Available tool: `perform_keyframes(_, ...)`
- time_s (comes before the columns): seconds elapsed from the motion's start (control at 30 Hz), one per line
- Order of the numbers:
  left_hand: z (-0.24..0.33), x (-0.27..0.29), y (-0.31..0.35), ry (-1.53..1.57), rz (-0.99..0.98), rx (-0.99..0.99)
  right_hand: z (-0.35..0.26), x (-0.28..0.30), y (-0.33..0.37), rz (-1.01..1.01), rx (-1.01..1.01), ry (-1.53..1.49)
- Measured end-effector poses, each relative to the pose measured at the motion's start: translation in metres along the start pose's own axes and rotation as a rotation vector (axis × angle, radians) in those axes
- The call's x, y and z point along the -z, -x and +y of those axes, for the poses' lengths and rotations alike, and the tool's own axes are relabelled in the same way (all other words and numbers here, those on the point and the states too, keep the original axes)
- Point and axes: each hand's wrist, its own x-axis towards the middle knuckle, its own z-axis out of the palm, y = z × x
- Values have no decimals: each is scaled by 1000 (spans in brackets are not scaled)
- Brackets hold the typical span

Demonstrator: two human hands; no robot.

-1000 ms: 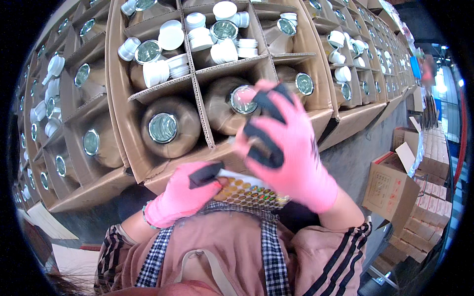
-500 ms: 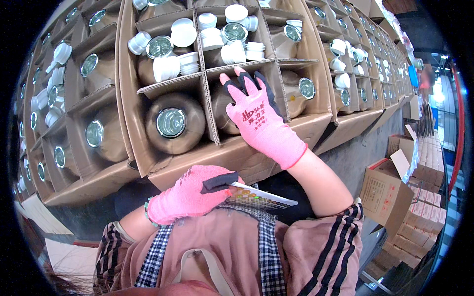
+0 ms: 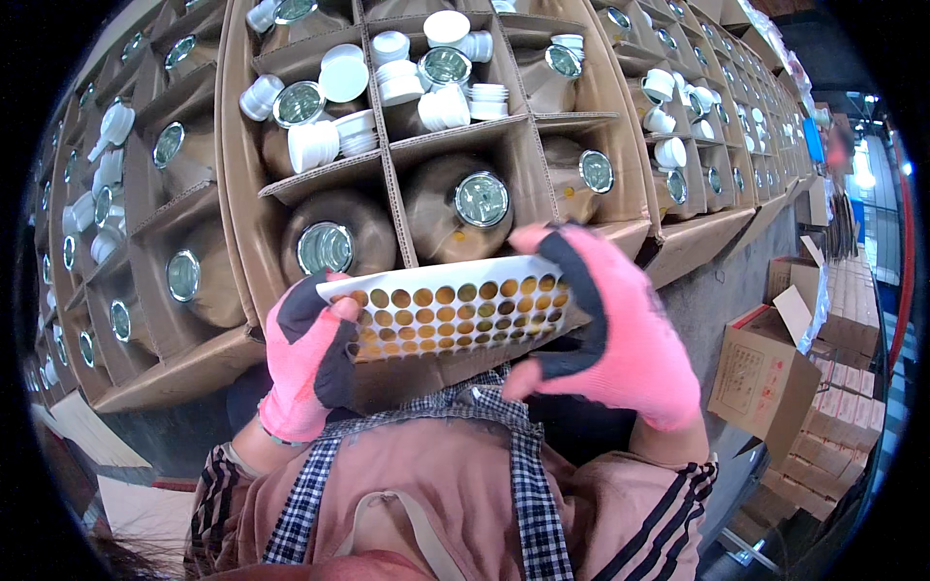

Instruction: The person applies round gold stickers to the necks of glass jars arranged in cardboard boxes. They peel stickers from a sheet and press them onto each jar one by one, working across multiple boxes in a warehouse setting.

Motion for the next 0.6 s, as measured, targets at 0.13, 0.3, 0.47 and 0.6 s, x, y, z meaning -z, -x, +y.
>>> perform_keyframes(0.13,-7,-4,-1,-43,36,-40,9,-4,7,125,-309,-296)
perform_keyframes(0.3,-11,-7,-2,-33,4,-34,20,13,9,60,-304,-263)
perform_keyframes(0.47,-17,-3,0,-123,-62,-207,16,9,14,276,-280,-501)
perform_keyframes(0.6,-4,-14,3,143,-126,-153,10,6,14,319,-138,-464)
